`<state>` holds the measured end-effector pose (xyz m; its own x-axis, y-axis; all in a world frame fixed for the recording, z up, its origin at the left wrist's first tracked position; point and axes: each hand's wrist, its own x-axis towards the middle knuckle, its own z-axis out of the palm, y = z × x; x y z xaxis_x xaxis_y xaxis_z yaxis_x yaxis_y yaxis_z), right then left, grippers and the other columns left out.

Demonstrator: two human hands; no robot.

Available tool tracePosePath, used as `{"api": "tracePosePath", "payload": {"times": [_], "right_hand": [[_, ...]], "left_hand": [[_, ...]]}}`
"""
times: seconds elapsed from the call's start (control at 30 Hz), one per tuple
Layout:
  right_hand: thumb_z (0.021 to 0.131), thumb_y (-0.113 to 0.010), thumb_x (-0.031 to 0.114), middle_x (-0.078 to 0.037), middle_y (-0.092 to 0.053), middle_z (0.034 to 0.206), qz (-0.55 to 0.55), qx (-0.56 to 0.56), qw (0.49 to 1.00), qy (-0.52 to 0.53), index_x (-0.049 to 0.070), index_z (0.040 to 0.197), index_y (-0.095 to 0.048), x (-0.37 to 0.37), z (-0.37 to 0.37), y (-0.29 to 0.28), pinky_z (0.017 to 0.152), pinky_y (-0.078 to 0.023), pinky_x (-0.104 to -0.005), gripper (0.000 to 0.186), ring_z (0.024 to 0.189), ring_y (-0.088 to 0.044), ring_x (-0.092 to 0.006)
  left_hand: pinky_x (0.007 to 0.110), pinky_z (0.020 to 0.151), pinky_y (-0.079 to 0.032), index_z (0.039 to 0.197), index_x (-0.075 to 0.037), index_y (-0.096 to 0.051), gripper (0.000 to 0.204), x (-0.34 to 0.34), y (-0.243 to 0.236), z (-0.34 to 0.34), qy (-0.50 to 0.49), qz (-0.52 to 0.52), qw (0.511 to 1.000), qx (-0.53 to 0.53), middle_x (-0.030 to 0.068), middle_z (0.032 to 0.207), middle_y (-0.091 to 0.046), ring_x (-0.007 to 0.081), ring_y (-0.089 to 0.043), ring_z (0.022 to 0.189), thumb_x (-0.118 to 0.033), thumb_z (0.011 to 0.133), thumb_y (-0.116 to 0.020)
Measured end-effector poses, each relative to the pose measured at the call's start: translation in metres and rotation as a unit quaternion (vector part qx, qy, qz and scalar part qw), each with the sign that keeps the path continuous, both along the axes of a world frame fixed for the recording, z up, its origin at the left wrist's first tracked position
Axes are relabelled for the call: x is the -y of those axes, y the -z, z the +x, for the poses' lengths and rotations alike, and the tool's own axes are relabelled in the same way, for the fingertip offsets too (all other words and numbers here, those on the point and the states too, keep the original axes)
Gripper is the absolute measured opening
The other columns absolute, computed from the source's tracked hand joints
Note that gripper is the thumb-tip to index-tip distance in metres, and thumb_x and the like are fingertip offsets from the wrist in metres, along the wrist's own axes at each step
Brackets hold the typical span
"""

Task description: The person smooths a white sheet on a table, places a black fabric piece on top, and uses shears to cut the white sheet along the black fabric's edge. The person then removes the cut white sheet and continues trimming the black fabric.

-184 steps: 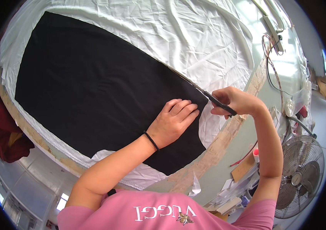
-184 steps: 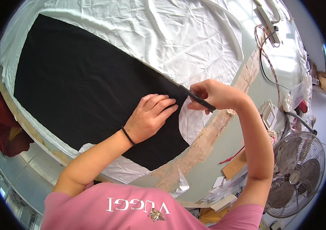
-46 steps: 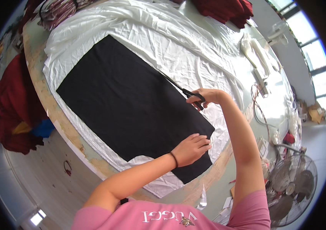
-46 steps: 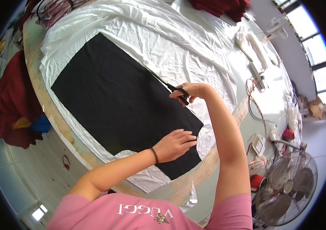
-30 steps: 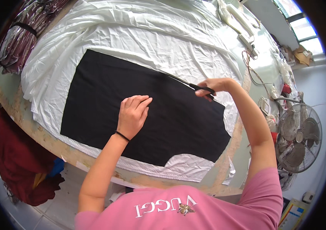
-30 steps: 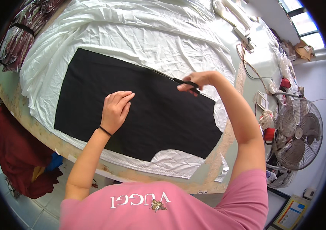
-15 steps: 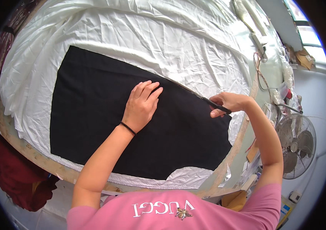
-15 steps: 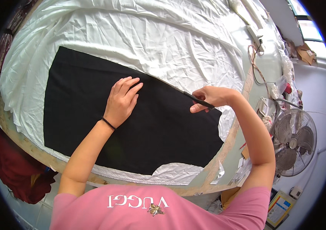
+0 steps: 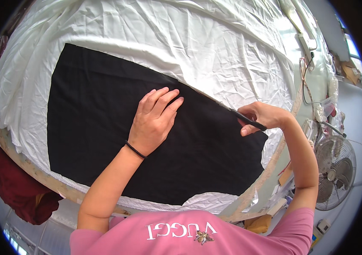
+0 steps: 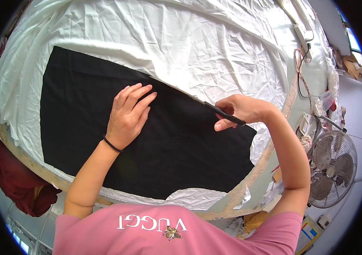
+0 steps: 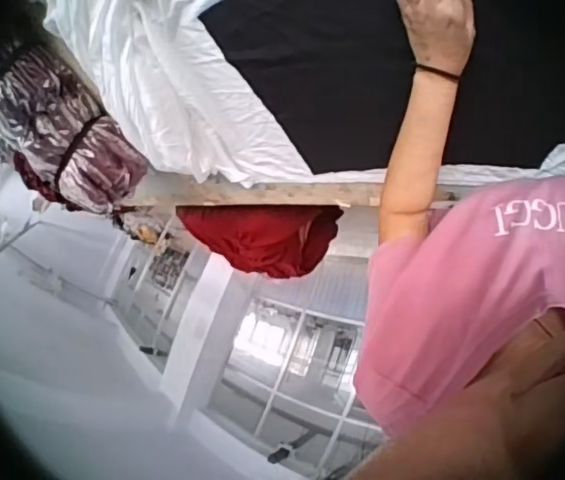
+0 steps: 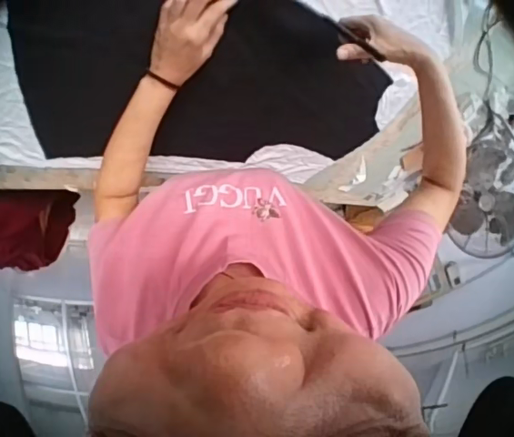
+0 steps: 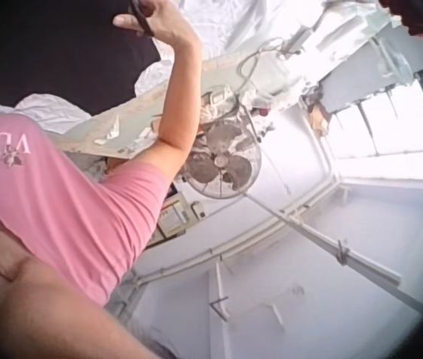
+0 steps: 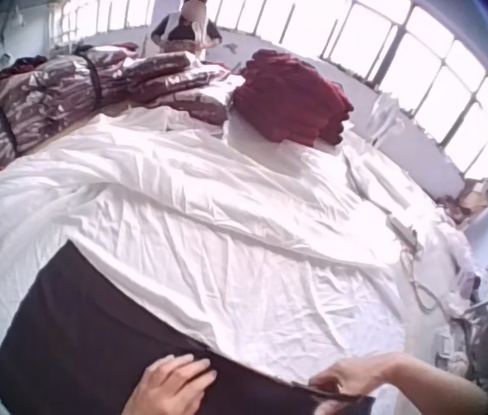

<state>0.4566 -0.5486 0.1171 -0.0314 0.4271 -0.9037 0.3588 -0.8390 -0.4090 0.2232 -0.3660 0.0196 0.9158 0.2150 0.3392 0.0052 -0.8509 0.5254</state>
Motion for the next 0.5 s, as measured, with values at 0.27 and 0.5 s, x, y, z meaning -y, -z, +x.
{"api": "tracePosePath", "payload": {"times": [0.27,0.5], "right_hand": [[0.065,-0.075,0.059,0.000,-0.051,0.066,0.004,-0.040,0.999,0.033,0.003,0.077,-0.055,0.005,0.002,0.007,0.061,-0.042,-0.0267,0.061,0.066,-0.050,-0.0100],[0.065,-0.073,0.062,0.000,-0.050,0.066,0.018,-0.008,1.000,-0.004,0.003,0.076,-0.054,-0.009,0.001,0.010,0.059,-0.039,-0.0285,0.064,0.065,-0.048,-0.0106]], "left_hand": [[0.038,0.098,-0.038,0.110,-0.007,-0.061,0.033,0.000,0.000,0.000,0.003,-0.016,1.000,0.001,0.0037,0.119,-0.055,0.0222,-0.047,0.116,-0.004,0.076,-0.063],[0.038,0.098,-0.038,0.109,-0.007,-0.061,0.033,0.000,0.002,0.000,0.000,-0.023,1.000,0.007,0.0038,0.119,-0.055,0.0224,-0.047,0.115,-0.004,0.077,-0.062]]}}
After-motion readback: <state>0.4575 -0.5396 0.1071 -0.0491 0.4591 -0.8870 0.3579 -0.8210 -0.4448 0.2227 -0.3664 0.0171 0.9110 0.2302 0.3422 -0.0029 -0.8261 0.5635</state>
